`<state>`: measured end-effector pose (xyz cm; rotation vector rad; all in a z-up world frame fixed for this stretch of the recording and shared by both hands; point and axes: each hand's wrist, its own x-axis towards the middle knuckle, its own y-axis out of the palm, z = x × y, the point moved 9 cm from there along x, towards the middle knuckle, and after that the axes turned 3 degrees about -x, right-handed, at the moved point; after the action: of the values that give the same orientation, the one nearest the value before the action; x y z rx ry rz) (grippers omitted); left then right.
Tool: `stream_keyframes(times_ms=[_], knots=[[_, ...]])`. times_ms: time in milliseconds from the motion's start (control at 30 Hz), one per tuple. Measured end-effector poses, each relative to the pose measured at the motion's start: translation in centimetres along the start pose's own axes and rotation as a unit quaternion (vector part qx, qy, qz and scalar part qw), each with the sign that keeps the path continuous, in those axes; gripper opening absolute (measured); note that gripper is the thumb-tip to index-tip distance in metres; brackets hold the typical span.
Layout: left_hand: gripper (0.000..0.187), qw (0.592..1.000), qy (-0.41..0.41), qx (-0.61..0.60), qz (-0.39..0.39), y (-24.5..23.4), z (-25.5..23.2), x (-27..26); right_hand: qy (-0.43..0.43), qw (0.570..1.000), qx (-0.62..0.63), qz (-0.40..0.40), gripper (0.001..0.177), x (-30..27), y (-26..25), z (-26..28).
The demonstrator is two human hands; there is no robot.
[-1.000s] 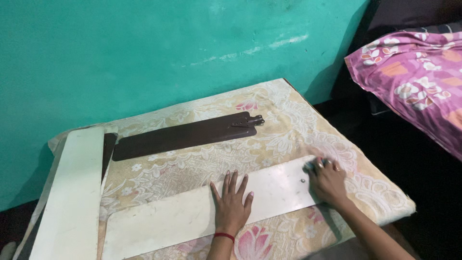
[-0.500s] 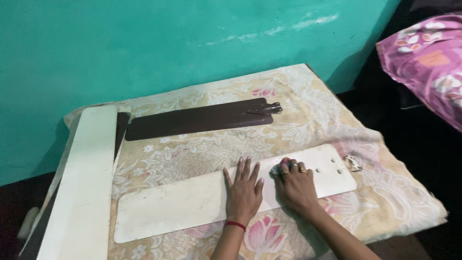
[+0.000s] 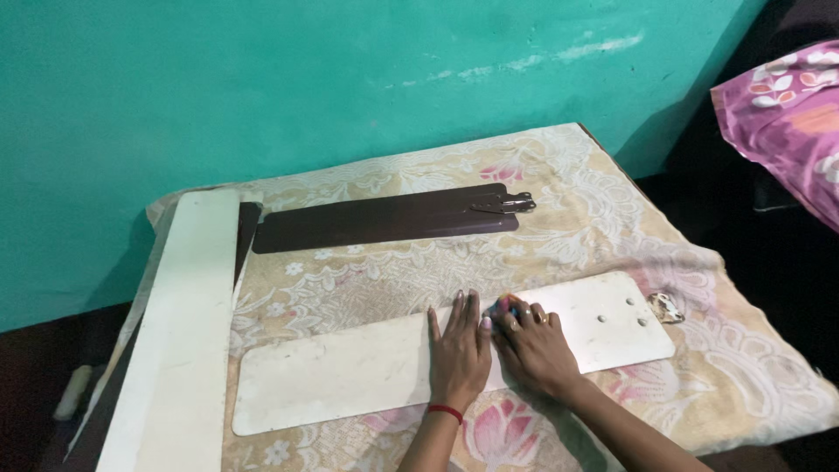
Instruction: The person wipes several ceiling fan blades with a cloth on a table. They handle white and dark brown blades one at a time, turning them over to clean both sides, then stack them on the table.
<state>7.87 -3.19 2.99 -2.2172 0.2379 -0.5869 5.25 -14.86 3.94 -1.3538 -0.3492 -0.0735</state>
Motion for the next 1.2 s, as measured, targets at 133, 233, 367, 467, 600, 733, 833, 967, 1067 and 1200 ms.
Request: stream_keyframes(times_ms=[133, 233, 367, 467, 600, 733, 833, 967, 1067, 1200], knots=[[0.059, 1.000, -0.013, -0.024, -0.003, 0.4, 0.6, -0.2, 0.020, 0.999, -0.018, 0.047, 0.055, 1.9, 1.0, -1.2], [0.054, 0.999, -0.026, -0.045, -0.010, 0.0, 1.3, 0.0, 0.022, 0.999, -0.013, 0.021, 0.054, 4.0, 0.7, -0.6], [0.052, 0.994, -0.040, 0.094, 0.046, -2.4, 5.0, -0.8, 0.011, 0.995, -0.022, 0.097, 0.057, 3.7, 1.3, 2.2], [0.050, 0.982, -0.079, 0.169, -0.011, -8.2, 10.1, -2.2, -0.063, 0.985, 0.018, 0.160, 0.051, 0.4, 1.1, 6.3], [0.050, 0.975, -0.090, 0.193, -0.060, -10.2, 12.3, -3.4, -0.106, 0.986, 0.061, 0.112, 0.050, 0.5, -0.1, 8.5], [0.049, 0.977, -0.071, 0.184, -0.077, -10.0, 12.0, -3.3, -0.080, 0.993, 0.023, 0.090, 0.047, 3.8, 1.4, 7.8], [0.049, 0.978, -0.086, 0.181, -0.061, -9.9, 12.2, -3.4, -0.083, 0.994, -0.020, 0.066, 0.048, 6.1, 2.3, 8.2], [0.047, 0.981, -0.086, 0.163, -0.066, -10.0, 12.5, -3.9, -0.107, 0.979, -0.004, 0.171, 0.045, 3.1, 4.3, 11.3], [0.045, 0.981, -0.079, 0.151, -0.088, -10.1, 12.9, -3.8, -0.170, 0.971, 0.047, 0.161, 0.043, 0.7, 3.4, 13.2], [0.043, 0.984, -0.095, 0.110, -0.098, -9.7, 13.7, -3.5, -0.203, 0.973, 0.060, 0.089, 0.045, 3.8, 3.7, 13.5]])
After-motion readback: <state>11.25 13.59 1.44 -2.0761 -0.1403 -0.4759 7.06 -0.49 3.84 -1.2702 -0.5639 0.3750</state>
